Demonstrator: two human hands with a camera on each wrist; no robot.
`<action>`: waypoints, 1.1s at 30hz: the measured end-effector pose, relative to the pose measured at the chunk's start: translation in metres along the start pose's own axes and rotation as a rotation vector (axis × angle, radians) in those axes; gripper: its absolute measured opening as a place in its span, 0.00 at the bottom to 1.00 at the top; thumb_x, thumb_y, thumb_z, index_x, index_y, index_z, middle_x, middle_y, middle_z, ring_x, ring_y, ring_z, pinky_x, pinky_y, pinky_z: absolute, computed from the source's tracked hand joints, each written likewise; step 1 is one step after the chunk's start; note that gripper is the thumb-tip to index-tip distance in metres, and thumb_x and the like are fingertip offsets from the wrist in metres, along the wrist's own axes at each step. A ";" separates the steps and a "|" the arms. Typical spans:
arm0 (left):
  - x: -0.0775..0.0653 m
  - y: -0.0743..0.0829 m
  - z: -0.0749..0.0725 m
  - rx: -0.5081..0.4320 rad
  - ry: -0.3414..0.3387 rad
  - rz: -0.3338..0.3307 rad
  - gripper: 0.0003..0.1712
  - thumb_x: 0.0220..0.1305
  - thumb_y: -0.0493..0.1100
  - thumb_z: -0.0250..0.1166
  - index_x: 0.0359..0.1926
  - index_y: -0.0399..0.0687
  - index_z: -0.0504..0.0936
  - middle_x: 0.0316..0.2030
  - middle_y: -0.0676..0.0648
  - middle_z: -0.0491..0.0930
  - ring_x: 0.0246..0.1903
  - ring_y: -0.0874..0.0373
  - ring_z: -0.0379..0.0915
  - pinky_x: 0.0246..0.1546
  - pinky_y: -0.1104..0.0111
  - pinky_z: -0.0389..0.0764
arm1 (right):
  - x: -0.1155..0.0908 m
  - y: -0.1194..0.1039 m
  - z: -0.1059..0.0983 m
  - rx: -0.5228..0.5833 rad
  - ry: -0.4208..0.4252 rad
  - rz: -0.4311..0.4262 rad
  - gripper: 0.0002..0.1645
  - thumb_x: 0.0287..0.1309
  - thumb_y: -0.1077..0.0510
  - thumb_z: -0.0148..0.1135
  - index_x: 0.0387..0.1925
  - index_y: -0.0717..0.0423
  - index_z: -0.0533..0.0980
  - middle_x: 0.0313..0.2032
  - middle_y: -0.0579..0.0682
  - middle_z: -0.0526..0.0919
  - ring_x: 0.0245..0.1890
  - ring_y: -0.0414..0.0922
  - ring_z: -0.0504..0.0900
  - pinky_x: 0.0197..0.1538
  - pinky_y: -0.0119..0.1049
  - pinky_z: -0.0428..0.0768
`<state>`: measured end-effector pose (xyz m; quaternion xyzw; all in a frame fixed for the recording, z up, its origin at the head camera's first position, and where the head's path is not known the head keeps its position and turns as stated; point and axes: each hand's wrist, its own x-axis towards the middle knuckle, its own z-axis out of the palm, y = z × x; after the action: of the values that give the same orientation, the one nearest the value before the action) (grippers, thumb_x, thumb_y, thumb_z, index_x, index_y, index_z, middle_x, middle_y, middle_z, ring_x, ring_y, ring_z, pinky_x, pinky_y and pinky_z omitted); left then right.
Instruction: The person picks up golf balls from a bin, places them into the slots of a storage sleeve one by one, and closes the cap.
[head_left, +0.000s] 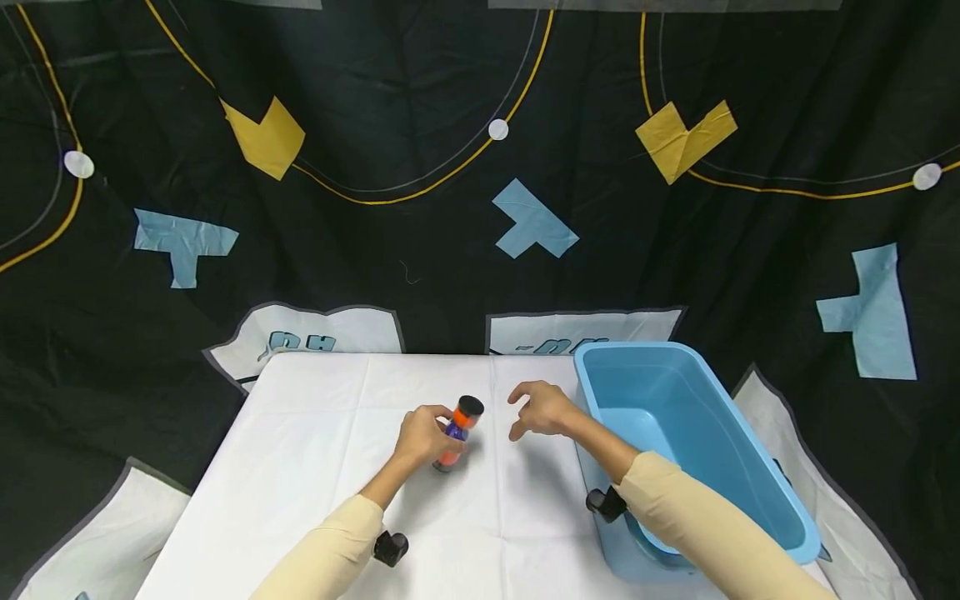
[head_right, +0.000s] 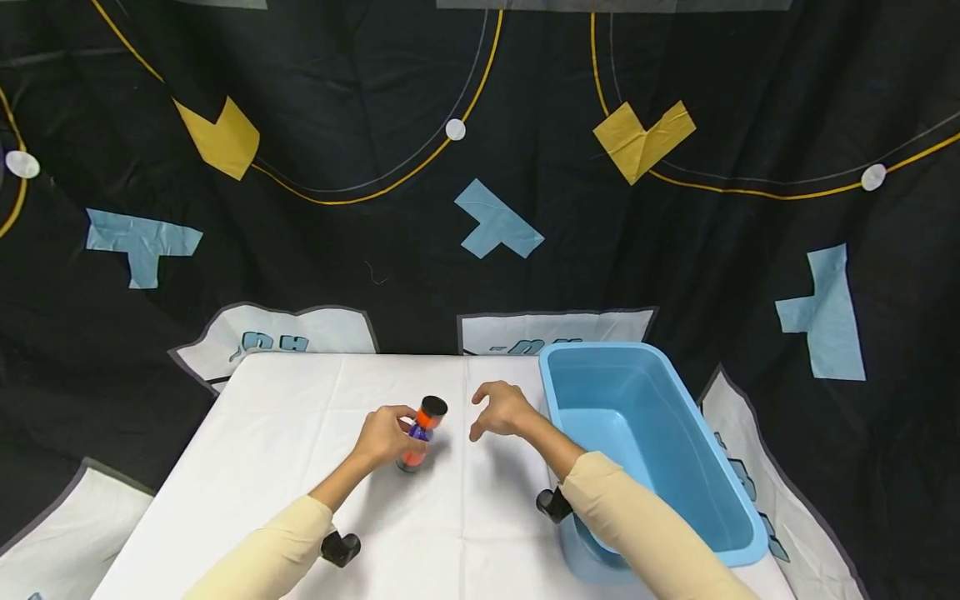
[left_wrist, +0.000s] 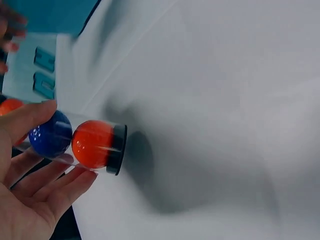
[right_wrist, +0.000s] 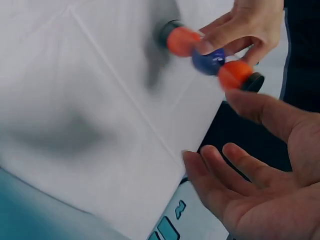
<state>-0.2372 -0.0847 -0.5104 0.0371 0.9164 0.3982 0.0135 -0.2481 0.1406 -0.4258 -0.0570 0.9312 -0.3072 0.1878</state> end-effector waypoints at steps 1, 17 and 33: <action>0.003 -0.001 -0.003 0.004 0.031 -0.012 0.25 0.38 0.42 0.85 0.41 0.43 0.88 0.31 0.41 0.88 0.34 0.48 0.82 0.30 0.62 0.83 | -0.001 0.001 -0.002 -0.014 -0.007 -0.003 0.36 0.41 0.59 0.81 0.56 0.55 0.79 0.39 0.52 0.89 0.39 0.47 0.87 0.42 0.42 0.84; 0.028 -0.025 -0.026 -0.046 0.233 -0.201 0.25 0.42 0.40 0.80 0.43 0.36 0.83 0.38 0.34 0.88 0.46 0.34 0.79 0.47 0.49 0.79 | -0.001 0.011 -0.005 -0.135 -0.127 0.039 0.44 0.54 0.36 0.70 0.66 0.53 0.72 0.64 0.59 0.76 0.52 0.53 0.81 0.55 0.52 0.81; 0.026 -0.035 -0.020 -0.060 0.191 -0.195 0.29 0.40 0.38 0.81 0.47 0.35 0.82 0.40 0.33 0.88 0.51 0.30 0.74 0.54 0.44 0.73 | -0.002 0.018 -0.008 -0.057 -0.175 0.076 0.40 0.57 0.39 0.71 0.68 0.49 0.72 0.69 0.60 0.72 0.52 0.55 0.83 0.54 0.52 0.83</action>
<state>-0.2658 -0.1213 -0.5218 -0.0908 0.9004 0.4241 -0.0341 -0.2491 0.1601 -0.4296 -0.0537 0.9211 -0.2671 0.2780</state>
